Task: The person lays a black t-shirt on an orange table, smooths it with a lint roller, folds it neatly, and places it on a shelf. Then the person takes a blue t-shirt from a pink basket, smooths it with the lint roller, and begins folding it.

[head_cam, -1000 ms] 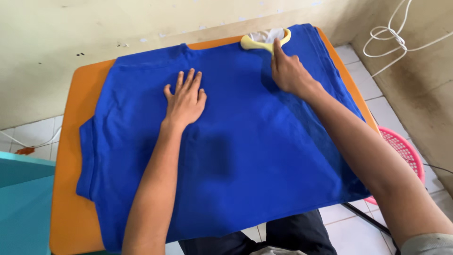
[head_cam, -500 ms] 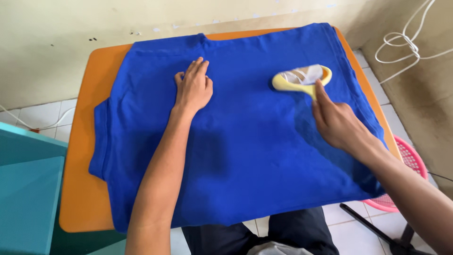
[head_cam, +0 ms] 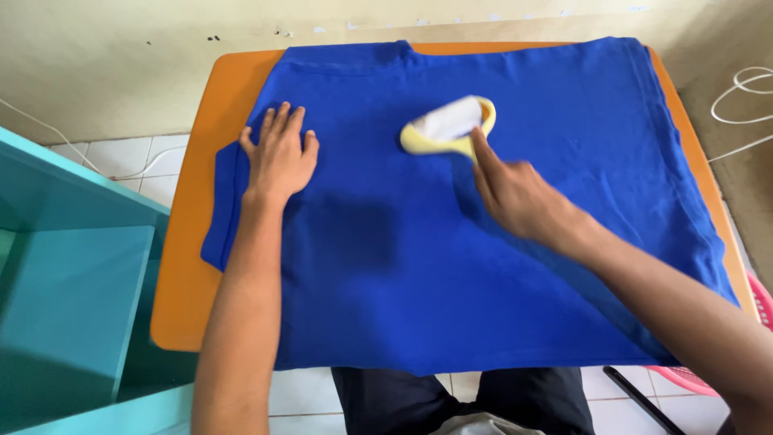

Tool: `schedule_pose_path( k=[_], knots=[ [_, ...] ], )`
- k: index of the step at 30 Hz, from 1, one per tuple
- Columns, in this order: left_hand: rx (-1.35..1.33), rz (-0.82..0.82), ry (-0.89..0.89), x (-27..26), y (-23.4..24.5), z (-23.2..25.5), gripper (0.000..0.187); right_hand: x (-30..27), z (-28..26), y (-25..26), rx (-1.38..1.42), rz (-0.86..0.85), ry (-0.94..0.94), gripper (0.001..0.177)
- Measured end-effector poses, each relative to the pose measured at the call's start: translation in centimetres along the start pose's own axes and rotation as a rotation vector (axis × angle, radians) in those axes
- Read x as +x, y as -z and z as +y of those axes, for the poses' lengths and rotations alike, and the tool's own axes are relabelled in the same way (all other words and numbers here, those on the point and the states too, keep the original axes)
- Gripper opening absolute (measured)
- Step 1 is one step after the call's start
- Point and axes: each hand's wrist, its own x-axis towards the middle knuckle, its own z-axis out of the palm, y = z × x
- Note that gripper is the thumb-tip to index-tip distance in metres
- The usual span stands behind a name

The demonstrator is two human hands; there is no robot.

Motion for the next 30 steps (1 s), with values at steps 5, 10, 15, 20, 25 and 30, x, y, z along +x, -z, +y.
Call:
schedule_pose_path(
  k=[5, 10, 15, 20, 25, 30],
  knots=[
    [-0.024, 0.02, 0.015, -0.1, -0.7, -0.3, 0.053, 9.1, 1.9, -2.3, -0.097, 0.072, 0.02, 0.057],
    [-0.045, 0.054, -0.008, -0.4, 0.8, -1.4, 0.043, 13.3, 1.1, -2.9, -0.184, 0.0, -0.056, 0.062],
    [0.012, 0.123, 0.228, -0.6, 2.7, -4.0, 0.041, 9.8, 1.2, -0.4, -0.194, -0.118, -0.104, 0.061],
    [-0.117, 0.076, 0.369, -1.7, 3.2, -6.2, 0.04, 1.8, 2.1, 2.8, -0.17, -0.154, -0.088, 0.067],
    [-0.194, 0.101, 0.304, -1.6, 2.6, -7.2, 0.037, -2.5, 2.9, 4.1, -0.251, -0.15, -0.134, 0.087],
    [-0.289, 0.108, 0.319, -2.1, 4.3, -8.1, 0.024, -1.5, 1.0, 3.0, -0.126, -0.258, -0.105, 0.072]
  ],
)
